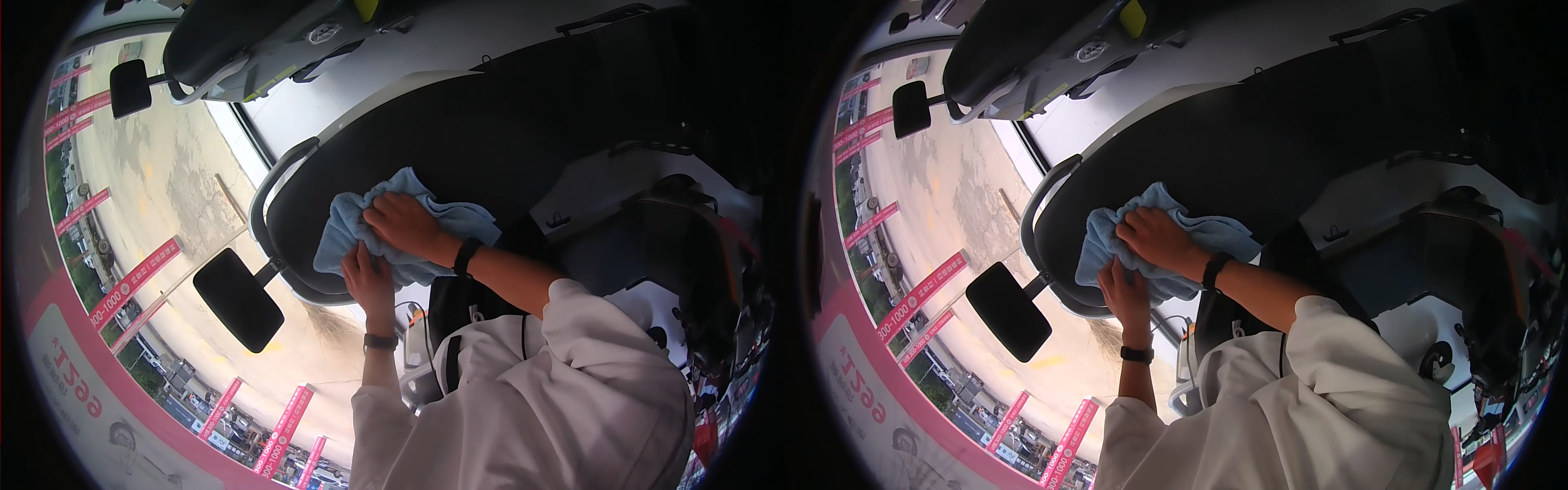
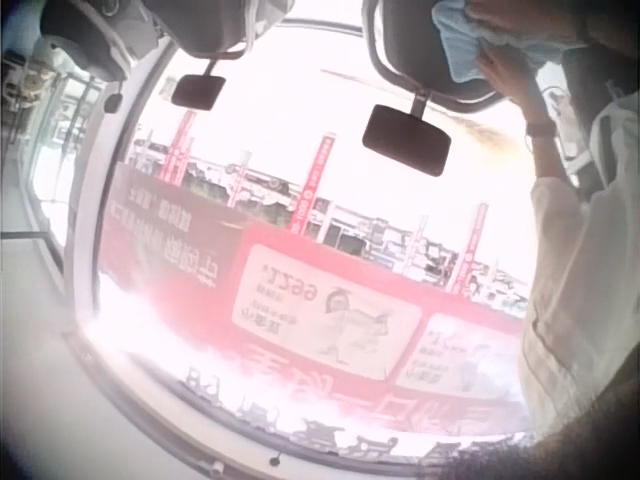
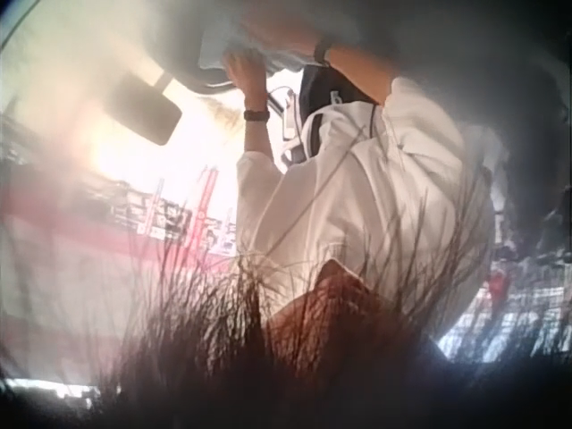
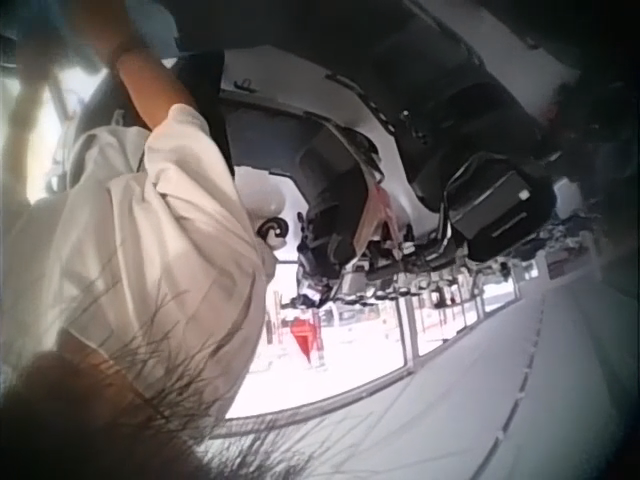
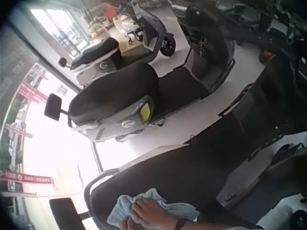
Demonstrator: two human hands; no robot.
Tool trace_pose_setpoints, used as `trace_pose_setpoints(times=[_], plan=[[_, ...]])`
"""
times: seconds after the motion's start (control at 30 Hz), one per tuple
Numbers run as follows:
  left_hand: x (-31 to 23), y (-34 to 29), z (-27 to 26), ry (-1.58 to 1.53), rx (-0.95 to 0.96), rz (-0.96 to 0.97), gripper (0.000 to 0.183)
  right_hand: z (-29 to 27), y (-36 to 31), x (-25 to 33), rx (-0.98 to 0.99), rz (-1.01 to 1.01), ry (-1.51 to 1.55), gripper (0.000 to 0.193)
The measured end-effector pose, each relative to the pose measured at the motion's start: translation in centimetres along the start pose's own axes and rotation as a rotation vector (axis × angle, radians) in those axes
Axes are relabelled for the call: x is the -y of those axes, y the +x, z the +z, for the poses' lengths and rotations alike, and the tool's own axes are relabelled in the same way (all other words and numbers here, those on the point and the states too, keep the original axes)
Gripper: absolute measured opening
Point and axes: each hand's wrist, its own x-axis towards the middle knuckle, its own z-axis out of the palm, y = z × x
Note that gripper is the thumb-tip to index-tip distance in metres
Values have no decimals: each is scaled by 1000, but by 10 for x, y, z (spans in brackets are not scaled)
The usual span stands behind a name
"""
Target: The person is using a blue microfiber cloth to wipe down and clean the surfaces of several electric scooters in a showroom.
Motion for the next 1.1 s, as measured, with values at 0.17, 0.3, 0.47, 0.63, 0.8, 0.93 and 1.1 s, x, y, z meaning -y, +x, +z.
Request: trace_pose_setpoints(times=[0.17,0.3,0.47,0.63,0.8,0.93,1.1], plan=[[-39,72,11,-77,-60,-36,47,-17,43,-57,-196,54,-163,37],[-98,116,42,-153,-88,139,48,-69,45,-119,-71,274,-366,30],[-169,121,62,-336,-70,301,45,-134,-11,-156,-90,526,-504,24],[-150,73,62,-393,-30,337,43,-121,-74,-107,-95,439,-411,36],[-72,-4,35,-293,41,152,46,-48,-88,-31,24,263,-186,31],[-8,-35,12,-159,-35,-93,46,-5,-41,19,37,64,13,35],[8,-1,14,-164,-184,-260,48,11,21,13,11,-61,81,37]])
